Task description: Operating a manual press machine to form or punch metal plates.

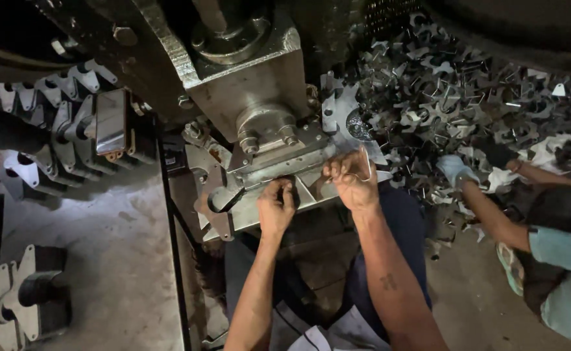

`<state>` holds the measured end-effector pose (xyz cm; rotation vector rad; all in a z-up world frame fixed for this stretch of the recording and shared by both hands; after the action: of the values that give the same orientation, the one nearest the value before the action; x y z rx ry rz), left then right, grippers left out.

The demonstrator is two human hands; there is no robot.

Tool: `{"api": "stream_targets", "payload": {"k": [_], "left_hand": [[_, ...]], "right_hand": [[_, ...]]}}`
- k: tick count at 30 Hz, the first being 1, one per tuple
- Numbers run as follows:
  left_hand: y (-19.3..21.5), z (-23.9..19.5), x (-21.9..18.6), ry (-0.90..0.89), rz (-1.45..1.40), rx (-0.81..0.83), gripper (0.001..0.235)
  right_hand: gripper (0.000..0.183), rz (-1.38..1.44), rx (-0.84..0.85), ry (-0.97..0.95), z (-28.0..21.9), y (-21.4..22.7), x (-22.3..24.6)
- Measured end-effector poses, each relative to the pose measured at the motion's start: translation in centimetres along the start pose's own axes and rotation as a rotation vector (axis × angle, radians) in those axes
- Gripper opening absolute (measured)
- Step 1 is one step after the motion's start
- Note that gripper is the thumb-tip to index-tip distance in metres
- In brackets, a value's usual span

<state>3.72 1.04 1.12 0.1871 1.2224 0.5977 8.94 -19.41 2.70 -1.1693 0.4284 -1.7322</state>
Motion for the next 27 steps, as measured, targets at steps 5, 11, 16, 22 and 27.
{"api": "stream_targets", "payload": {"k": [5, 11, 16, 22, 27], "left_hand": [[0.3, 0.2, -0.8, 0.025, -0.011, 0.01, 0.01], [-0.2, 0.1, 0.3, -0.078, 0.007, 0.007, 0.008], [-0.7, 0.6, 0.1, -0.017, 0.029, 0.048, 0.01], [-0.9, 0.2, -0.4, -0.042, 0.034, 0.06, 0.011], [-1.2, 0.1, -0.4, -0.091, 0.033, 0.057, 0.008]], "right_hand": [[0.027, 0.092, 0.04, 0.053, -0.4, -0.9, -0.2], [0.023, 0.146, 0.171, -0.008, -1.4, -1.8, 0.7], [0.026, 0.194, 0.277, -0.04, -1.5, -5.1, 3.1], [0.023, 0.23, 0.369, 0.047, -2.5, -6.2, 4.5], [0.021, 0.241, 0.437, 0.061, -2.6, -7.3, 5.3]]}}
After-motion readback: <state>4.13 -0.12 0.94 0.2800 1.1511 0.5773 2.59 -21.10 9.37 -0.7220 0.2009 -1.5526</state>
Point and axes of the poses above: each hand's wrist, its own z-axis towards the middle knuckle, its own y-axis out of the back of the hand, x = y × z, the point moved 4 cm from there along z, towards the middle knuckle, and after that the axes turned 5 degrees about x, right-handed, at the moved point
